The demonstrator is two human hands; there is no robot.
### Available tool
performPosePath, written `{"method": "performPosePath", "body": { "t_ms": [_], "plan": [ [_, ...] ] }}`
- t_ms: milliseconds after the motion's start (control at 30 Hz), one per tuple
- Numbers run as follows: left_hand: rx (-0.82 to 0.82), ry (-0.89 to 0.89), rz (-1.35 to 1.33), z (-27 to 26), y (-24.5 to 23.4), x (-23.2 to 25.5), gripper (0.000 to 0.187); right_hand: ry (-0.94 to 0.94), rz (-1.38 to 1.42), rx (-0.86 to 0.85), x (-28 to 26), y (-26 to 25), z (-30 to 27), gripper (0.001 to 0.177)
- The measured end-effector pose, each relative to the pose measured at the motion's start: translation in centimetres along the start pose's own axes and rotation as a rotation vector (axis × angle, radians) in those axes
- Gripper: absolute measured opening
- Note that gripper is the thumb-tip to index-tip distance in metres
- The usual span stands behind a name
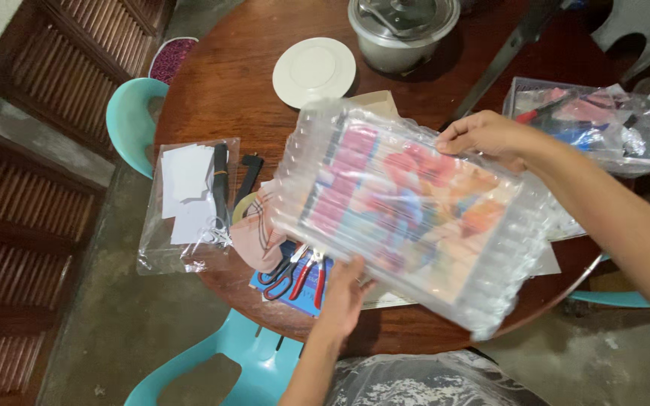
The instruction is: The person places a colorful printed paper into an air-cushioned plastic sleeve and secures the opening with clear adhesive tape.
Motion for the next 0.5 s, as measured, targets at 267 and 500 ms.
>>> {"method": "performPosePath", "body": {
  "t_ms": [267,500],
  "plan": [
    [0.113,0.036,0.485,5.4,-0.6,11.5,0.066,0.002,0.792,0.071,9.4,1.6,-0.8,0.036],
    [-0.074,-0.232,0.358,9.1,-0.7,11.5,0.050,0.335,1.022,-0.151,12.2,4.0,-4.0,0.041]
  ]
}}
Point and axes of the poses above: each hand's wrist, its own z-axis towards the middle knuckle, its own y-axis out of the palm, x = y × z, the point moved 7 cm from there along z, towards the middle knuckle, and after that the axes turned 11 degrees about z, right-handed, at the moved point
